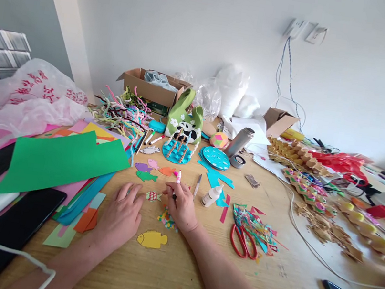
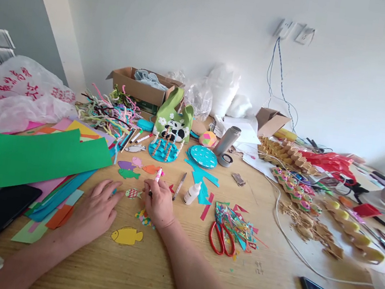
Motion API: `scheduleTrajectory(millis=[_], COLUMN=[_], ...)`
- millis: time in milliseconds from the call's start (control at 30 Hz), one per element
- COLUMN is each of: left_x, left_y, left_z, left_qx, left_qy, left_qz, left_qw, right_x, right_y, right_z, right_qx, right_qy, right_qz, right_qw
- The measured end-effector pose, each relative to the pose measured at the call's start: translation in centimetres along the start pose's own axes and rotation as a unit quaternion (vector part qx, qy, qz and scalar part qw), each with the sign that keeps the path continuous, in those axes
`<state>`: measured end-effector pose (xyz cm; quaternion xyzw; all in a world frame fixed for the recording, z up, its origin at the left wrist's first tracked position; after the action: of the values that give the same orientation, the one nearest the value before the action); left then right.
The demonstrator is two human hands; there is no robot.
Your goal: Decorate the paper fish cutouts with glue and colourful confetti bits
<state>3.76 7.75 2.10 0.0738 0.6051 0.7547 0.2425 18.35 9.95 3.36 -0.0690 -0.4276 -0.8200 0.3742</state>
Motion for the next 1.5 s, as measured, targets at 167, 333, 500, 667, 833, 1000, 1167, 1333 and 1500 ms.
scheduleTrajectory(millis=[167,333,500,667,833,1000,1167,1333,1500], left_x=[-0.4,-0.8,-0.8,-0.7,-0.6,-0.5,-0.2,-0.2,-0.1], left_y=[0.2,0.2,-0.1,-0.3,-0.3,-0.5,-0.7,-0.5,-0.4], left_z=[0.0,0.1,0.1,0.1,0.1,0.1,0.2,0.2,0.3], left_qx=[-0.002,0.011,0.025,0.037,0.039,0.037,0.038,0.039,0.047], left_qy=[-0.016,-0.032,-0.028,-0.028,-0.027,-0.023,-0.017,-0.015,-0.006], left_qz=[-0.013,-0.045,-0.07,-0.077,-0.081,-0.093,-0.101,-0.103,-0.1], left_qw=[1.0,0.998,0.997,0.996,0.996,0.995,0.994,0.994,0.994], right_x=[-0.1,-1.6,-2.4,-1.3,-2.1,-5.8,-7.3,-7.8,-7.3], right_y=[0.5,2.0,3.0,1.5,2.3,1.8,-0.3,-1.3,0.1], right_z=[0.2,0.5,1.2,2.0,2.8,3.0,3.5,3.9,3.0], right_qx=[-0.032,-0.093,-0.124,-0.013,0.019,0.075,0.112,0.152,0.164], right_qy=[-0.013,-0.091,-0.126,-0.081,-0.076,-0.18,-0.206,-0.199,-0.188], right_qz=[0.009,0.057,0.059,0.025,-0.048,-0.157,-0.194,-0.218,-0.238], right_qw=[0.999,0.99,0.982,0.996,0.996,0.968,0.952,0.943,0.939])
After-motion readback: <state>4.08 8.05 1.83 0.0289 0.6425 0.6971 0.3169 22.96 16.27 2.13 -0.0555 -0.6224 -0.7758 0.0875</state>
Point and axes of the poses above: each hand's wrist, its own z-axis towards the middle knuckle, its own y-axis out of the back of the hand, x = y × z, the point moved 9 cm from there along z, towards the middle knuckle, and after that the axes turned 3 degrees about -z, right-handed, at the moved point
